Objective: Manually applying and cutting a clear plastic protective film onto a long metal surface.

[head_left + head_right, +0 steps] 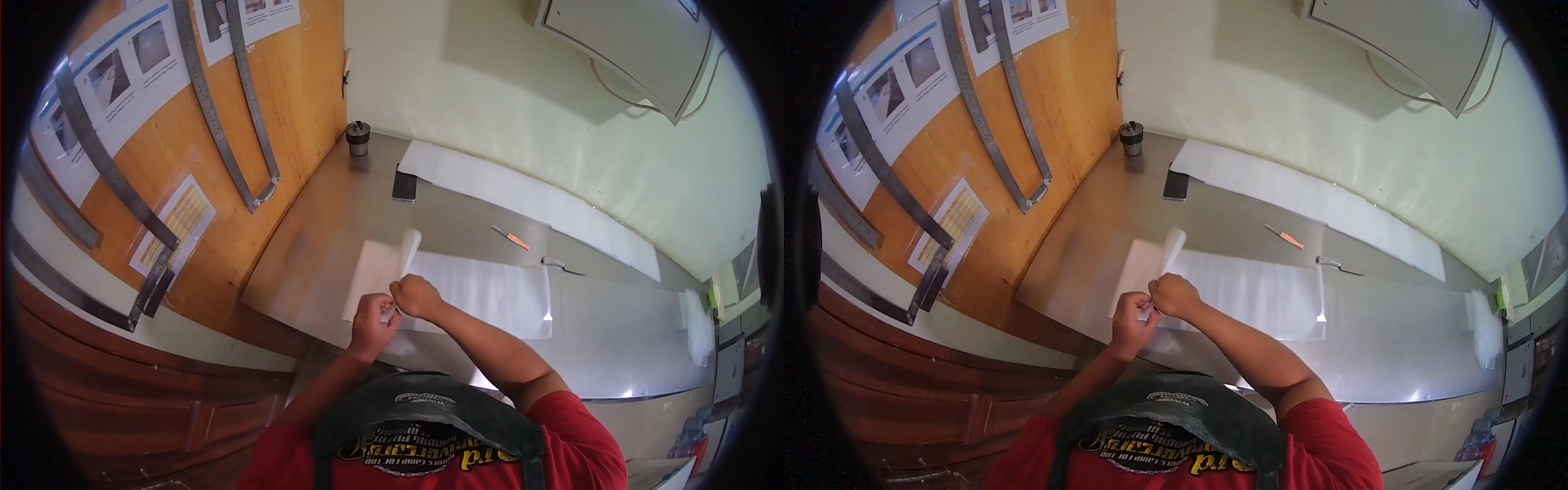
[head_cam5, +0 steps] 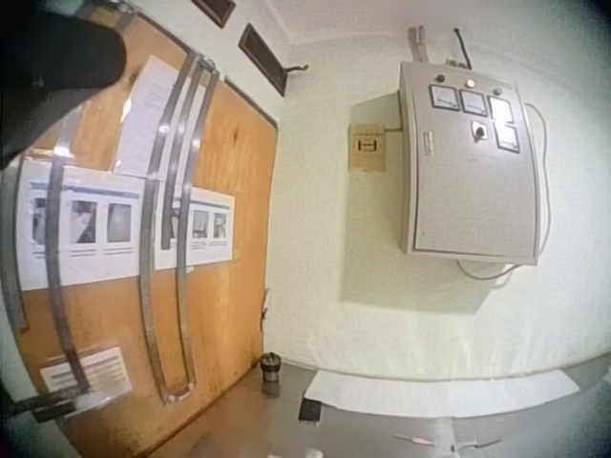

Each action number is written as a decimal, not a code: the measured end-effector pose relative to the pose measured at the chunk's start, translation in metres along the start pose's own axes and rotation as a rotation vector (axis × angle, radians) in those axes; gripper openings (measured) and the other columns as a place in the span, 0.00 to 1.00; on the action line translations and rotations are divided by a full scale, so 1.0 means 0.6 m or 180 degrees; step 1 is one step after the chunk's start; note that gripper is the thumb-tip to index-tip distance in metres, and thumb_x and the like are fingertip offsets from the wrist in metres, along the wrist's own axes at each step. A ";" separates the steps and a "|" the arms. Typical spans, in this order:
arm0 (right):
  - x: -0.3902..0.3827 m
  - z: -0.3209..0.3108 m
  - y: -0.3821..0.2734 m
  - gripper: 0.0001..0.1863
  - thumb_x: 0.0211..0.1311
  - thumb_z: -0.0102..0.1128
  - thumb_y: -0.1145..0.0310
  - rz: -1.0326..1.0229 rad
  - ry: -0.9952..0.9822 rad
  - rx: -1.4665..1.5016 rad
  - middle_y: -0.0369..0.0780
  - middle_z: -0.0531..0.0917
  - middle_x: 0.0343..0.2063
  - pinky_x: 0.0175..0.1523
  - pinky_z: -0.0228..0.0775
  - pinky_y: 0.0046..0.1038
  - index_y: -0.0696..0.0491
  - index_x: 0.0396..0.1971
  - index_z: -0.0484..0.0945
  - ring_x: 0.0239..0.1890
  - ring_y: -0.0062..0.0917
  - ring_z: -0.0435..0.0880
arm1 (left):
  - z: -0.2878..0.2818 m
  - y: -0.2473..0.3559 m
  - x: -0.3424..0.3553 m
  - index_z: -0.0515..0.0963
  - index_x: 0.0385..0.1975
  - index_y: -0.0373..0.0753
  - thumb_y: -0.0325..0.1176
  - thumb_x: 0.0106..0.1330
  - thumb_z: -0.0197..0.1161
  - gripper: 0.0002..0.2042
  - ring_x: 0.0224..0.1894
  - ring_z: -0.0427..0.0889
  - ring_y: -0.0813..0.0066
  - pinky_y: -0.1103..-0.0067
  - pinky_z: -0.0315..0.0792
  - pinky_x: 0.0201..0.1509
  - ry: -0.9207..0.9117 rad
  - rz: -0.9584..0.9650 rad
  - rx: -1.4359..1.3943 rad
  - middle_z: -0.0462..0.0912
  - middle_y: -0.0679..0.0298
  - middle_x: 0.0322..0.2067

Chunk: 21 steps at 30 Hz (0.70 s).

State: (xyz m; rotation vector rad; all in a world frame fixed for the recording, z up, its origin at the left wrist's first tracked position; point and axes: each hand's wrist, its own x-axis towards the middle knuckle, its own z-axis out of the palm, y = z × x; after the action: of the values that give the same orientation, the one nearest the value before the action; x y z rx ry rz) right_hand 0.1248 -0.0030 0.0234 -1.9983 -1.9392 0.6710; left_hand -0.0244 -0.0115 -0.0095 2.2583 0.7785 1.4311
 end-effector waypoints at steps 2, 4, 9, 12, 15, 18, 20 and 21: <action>0.006 -0.038 -0.038 0.24 0.64 0.39 0.59 -0.0035 0.0081 -0.0014 0.57 0.80 0.30 0.46 0.71 0.47 0.62 0.23 0.78 0.37 0.53 0.80 | -0.007 0.009 0.007 0.73 0.33 0.35 0.22 0.49 0.67 0.13 0.34 0.76 0.62 0.72 0.72 0.38 0.0580 -0.0899 -0.0106 0.75 0.60 0.29; 0.013 -0.102 -0.105 0.22 0.63 0.40 0.60 -0.0337 0.0131 -0.0080 0.56 0.80 0.30 0.45 0.71 0.48 0.61 0.22 0.77 0.36 0.51 0.80 | -0.011 -0.011 0.001 0.74 0.35 0.35 0.22 0.48 0.66 0.13 0.34 0.77 0.62 0.72 0.72 0.39 0.0701 -0.1285 -0.0087 0.75 0.58 0.30; 0.050 -0.196 -0.261 0.15 0.56 0.45 0.65 -0.1771 0.0430 -0.0281 0.52 0.80 0.26 0.41 0.71 0.47 0.57 0.21 0.78 0.33 0.50 0.79 | 0.021 -0.050 -0.022 0.79 0.32 0.29 0.28 0.58 0.65 0.08 0.36 0.80 0.74 0.76 0.72 0.40 0.1047 -0.2748 -0.1368 0.83 0.57 0.34; 0.051 -0.262 -0.356 0.21 0.66 0.39 0.62 -0.2427 0.0374 0.0078 0.58 0.77 0.25 0.39 0.68 0.46 0.62 0.24 0.75 0.31 0.54 0.76 | 0.056 -0.024 -0.004 0.79 0.29 0.28 0.29 0.59 0.66 0.09 0.33 0.80 0.76 0.76 0.73 0.37 0.1377 -0.2549 -0.1394 0.83 0.59 0.29; 0.034 -0.331 -0.443 0.12 0.54 0.47 0.69 -0.2493 0.0792 0.0594 0.56 0.80 0.26 0.41 0.70 0.47 0.60 0.21 0.78 0.34 0.52 0.79 | 0.067 -0.036 0.007 0.80 0.27 0.28 0.31 0.59 0.67 0.10 0.31 0.81 0.76 0.75 0.74 0.36 0.1861 -0.2075 -0.1467 0.83 0.60 0.25; -0.025 -0.455 -0.466 0.13 0.60 0.46 0.67 -0.2555 0.0825 0.1209 0.46 0.82 0.26 0.36 0.72 0.37 0.59 0.28 0.78 0.31 0.34 0.81 | 0.064 -0.094 -0.006 0.78 0.34 0.27 0.28 0.57 0.66 0.11 0.33 0.81 0.69 0.73 0.73 0.38 0.1544 -0.2409 -0.0727 0.84 0.55 0.31; -0.073 -0.547 -0.443 0.13 0.67 0.45 0.65 -0.2790 0.0981 0.1980 0.36 0.76 0.23 0.29 0.65 0.26 0.55 0.28 0.76 0.23 0.21 0.72 | 0.065 -0.120 -0.002 0.78 0.34 0.26 0.28 0.57 0.65 0.11 0.32 0.82 0.68 0.73 0.73 0.38 0.1690 -0.2320 -0.0690 0.84 0.55 0.30; -0.098 -0.588 -0.426 0.12 0.67 0.47 0.66 -0.2794 0.1036 0.2727 0.33 0.71 0.19 0.23 0.58 0.20 0.50 0.23 0.73 0.17 0.16 0.64 | 0.065 -0.131 0.000 0.78 0.34 0.26 0.28 0.57 0.65 0.11 0.32 0.82 0.66 0.72 0.73 0.38 0.1867 -0.2273 -0.0632 0.84 0.55 0.30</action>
State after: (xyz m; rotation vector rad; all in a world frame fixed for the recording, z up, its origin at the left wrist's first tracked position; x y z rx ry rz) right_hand 0.0830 -0.0027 0.4609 -0.6101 -1.6549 0.6846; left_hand -0.0096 0.0503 -0.0703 1.1927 1.3630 1.6761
